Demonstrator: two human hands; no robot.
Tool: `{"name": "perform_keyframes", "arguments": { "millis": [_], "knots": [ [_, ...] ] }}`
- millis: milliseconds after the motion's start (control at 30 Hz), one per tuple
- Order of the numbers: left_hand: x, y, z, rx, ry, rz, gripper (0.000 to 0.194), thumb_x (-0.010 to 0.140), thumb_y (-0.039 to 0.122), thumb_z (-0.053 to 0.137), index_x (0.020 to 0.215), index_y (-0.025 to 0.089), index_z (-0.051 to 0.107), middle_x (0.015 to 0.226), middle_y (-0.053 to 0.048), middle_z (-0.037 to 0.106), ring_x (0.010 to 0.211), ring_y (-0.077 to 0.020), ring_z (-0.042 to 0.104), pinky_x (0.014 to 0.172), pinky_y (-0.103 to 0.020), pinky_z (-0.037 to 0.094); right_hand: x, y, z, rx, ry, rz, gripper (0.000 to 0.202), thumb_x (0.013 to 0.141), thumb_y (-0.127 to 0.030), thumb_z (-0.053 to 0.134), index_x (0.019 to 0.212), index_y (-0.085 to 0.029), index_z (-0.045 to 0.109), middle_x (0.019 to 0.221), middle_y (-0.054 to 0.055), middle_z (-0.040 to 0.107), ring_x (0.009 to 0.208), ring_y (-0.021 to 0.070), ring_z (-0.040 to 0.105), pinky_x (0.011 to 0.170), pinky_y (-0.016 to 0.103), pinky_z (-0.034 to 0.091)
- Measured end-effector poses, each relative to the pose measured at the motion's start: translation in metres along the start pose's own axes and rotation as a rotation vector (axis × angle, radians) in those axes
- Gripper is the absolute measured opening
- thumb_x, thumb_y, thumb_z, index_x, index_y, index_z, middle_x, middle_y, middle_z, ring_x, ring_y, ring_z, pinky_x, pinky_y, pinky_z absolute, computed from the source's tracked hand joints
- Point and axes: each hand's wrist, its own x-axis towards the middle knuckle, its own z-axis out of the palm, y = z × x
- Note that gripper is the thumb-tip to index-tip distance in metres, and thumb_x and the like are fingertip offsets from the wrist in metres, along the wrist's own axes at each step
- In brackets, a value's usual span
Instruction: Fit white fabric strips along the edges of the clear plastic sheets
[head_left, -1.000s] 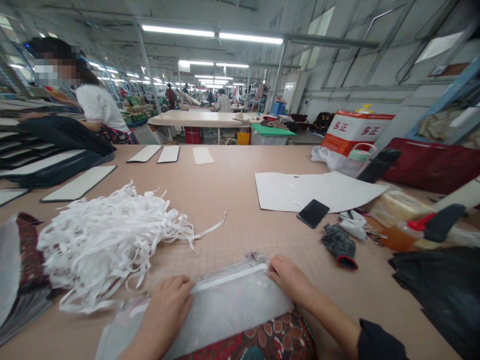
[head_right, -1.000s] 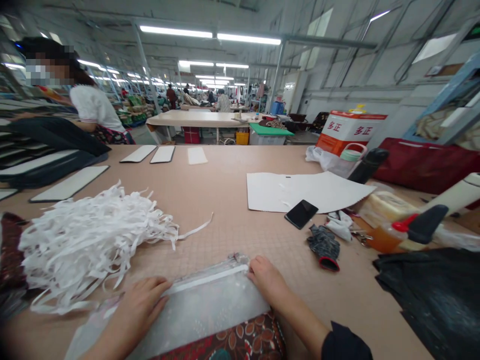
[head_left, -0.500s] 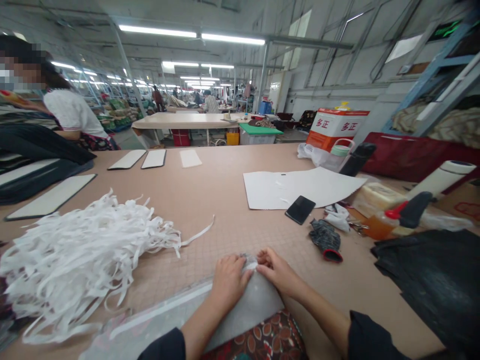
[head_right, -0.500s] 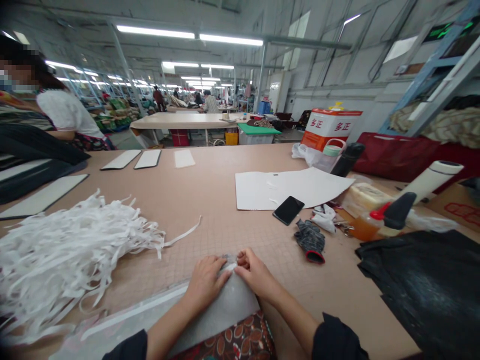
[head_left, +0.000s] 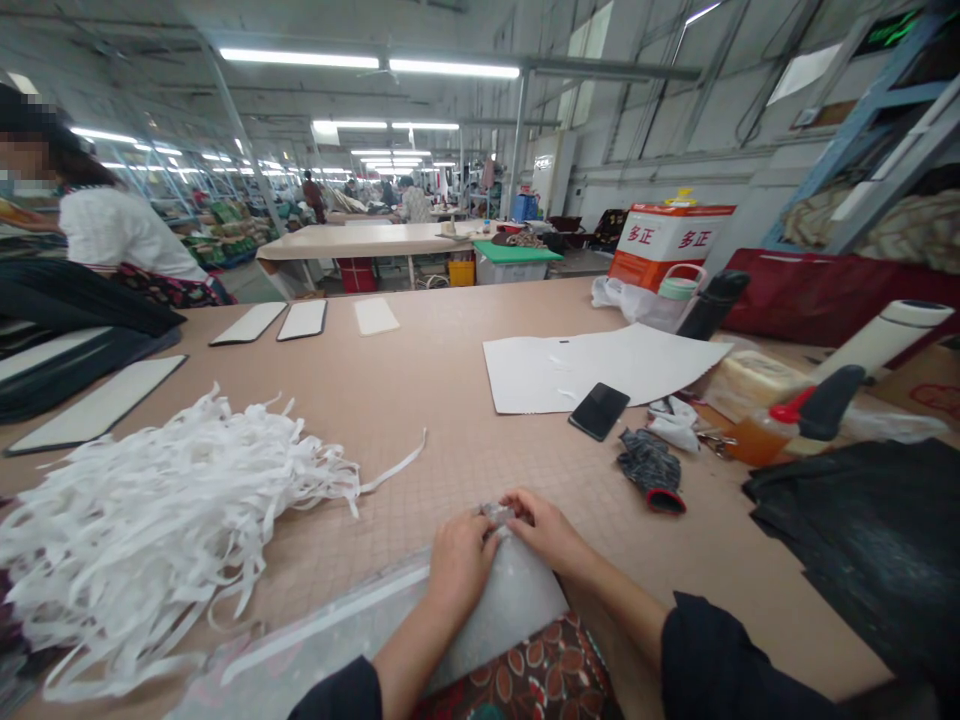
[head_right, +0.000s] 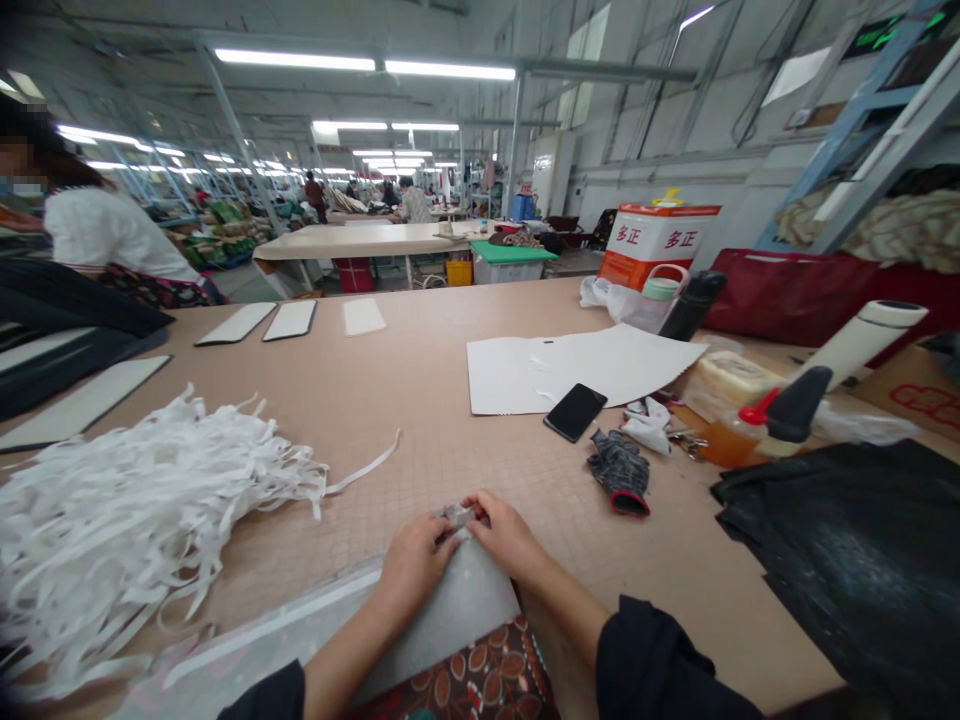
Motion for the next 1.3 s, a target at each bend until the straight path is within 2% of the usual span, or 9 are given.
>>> {"name": "perform_keyframes", "arguments": {
  "millis": [167,300,433,700,1033,1300],
  "knots": [
    [-0.008,0.004,0.007,0.243,0.051,0.156,0.02,0.087,0.019,0.04,0.092,0.02,0.059,0.09,-0.004,0.058,0.086,-0.0196,0.052,0.074,-0.032,0.04,0.0,0.005,0.008,-0.114,0.077,-0.034,0.028,0.07,-0.009,0.05,0.096,-0.019,0.049,0.086,0.002,0.055,0.081,0.0145,0.052,0.076,0.027,0.042],
    [-0.011,0.005,0.008,0.361,0.043,0.26,0.023,0.086,0.013,0.039,0.102,0.018,0.056,0.097,-0.006,0.057,0.088,-0.0213,0.051,0.076,-0.035,0.042,0.001,0.006,0.007,-0.228,0.093,-0.123,0.016,0.069,-0.007,0.05,0.079,-0.019,0.049,0.082,0.002,0.051,0.08,0.0154,0.049,0.073,0.027,0.041],
    [-0.011,0.006,0.007,0.376,0.033,0.252,0.023,0.087,0.013,0.038,0.101,0.017,0.055,0.098,-0.007,0.056,0.088,-0.0215,0.051,0.075,-0.036,0.043,0.004,0.004,0.002,-0.274,0.026,-0.171,0.012,0.071,-0.007,0.049,0.07,-0.019,0.05,0.078,0.001,0.05,0.079,0.015,0.048,0.073,0.027,0.04],
    [-0.01,0.003,0.011,0.399,0.039,0.282,0.026,0.087,0.01,0.035,0.104,0.015,0.053,0.097,-0.007,0.055,0.087,-0.0215,0.05,0.075,-0.037,0.044,0.015,-0.013,-0.006,-0.373,-0.058,-0.042,0.007,0.072,-0.02,0.052,0.066,-0.017,0.053,0.071,0.001,0.053,0.069,0.0133,0.049,0.063,0.024,0.037],
    [-0.009,0.003,0.009,0.392,0.043,0.309,0.029,0.086,0.009,0.031,0.105,0.015,0.052,0.095,-0.008,0.054,0.087,-0.022,0.05,0.074,-0.038,0.043,0.025,-0.01,-0.002,-0.464,-0.12,0.019,0.005,0.067,-0.013,0.05,0.066,-0.017,0.053,0.07,0.001,0.055,0.068,0.0134,0.047,0.061,0.023,0.033],
    [-0.009,0.003,0.01,0.417,0.028,0.308,0.028,0.085,0.009,0.033,0.105,0.016,0.052,0.096,-0.007,0.054,0.087,-0.0222,0.05,0.074,-0.039,0.043,0.034,-0.008,-0.008,-0.421,-0.2,0.034,0.008,0.066,-0.012,0.052,0.07,-0.017,0.055,0.068,-0.001,0.057,0.064,0.011,0.049,0.056,0.02,0.032]
  ]
}}
